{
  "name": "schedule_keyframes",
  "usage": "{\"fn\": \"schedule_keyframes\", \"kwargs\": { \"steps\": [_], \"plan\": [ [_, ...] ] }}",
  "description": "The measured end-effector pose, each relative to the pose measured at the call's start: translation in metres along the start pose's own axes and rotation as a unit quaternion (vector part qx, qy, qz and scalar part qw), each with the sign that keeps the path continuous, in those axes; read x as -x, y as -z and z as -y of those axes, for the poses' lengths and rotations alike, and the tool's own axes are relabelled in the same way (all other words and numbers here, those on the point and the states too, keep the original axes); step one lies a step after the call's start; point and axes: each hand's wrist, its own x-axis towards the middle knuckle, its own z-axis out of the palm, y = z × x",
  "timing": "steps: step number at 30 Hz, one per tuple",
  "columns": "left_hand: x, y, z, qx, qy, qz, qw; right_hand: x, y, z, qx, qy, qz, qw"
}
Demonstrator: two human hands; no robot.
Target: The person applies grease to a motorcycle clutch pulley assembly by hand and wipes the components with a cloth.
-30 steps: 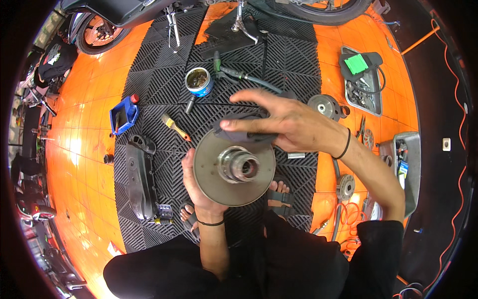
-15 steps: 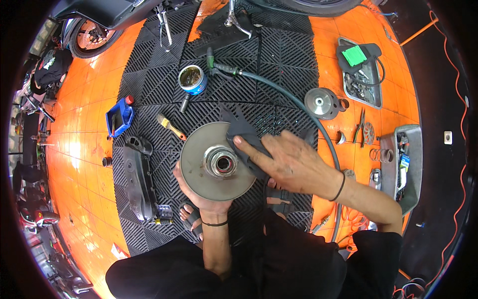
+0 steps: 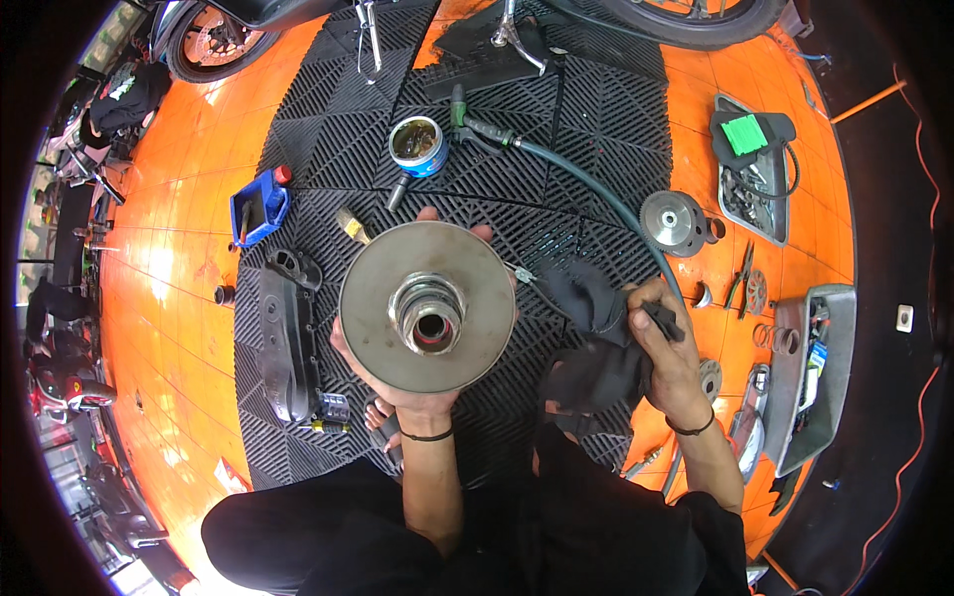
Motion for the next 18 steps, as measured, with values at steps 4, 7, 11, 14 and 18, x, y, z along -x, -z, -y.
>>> {"fn": "schedule_keyframes", "kwargs": {
  "steps": [4,7,11,14,18],
  "plan": [
    [-0.010,-0.008,0.012,-0.019,0.000,0.028,0.999,-0.008,-0.009,0.000,0.075,0.061,-0.068,0.993],
    [-0.011,-0.002,0.017,-0.017,0.010,-0.012,1.000,-0.025,-0.023,0.005,0.268,0.206,-0.087,0.937],
    [-0.010,0.007,0.025,0.042,0.005,-0.073,0.996,-0.032,-0.035,0.008,0.418,0.280,-0.022,0.864],
    [-0.010,0.017,0.032,0.034,0.007,-0.129,0.991,-0.019,-0.050,-0.004,0.434,0.267,-0.025,0.860],
    [-0.004,0.034,0.039,0.071,0.016,-0.167,0.983,-0.024,-0.054,-0.014,0.463,0.296,-0.033,0.835]
  ]
}}
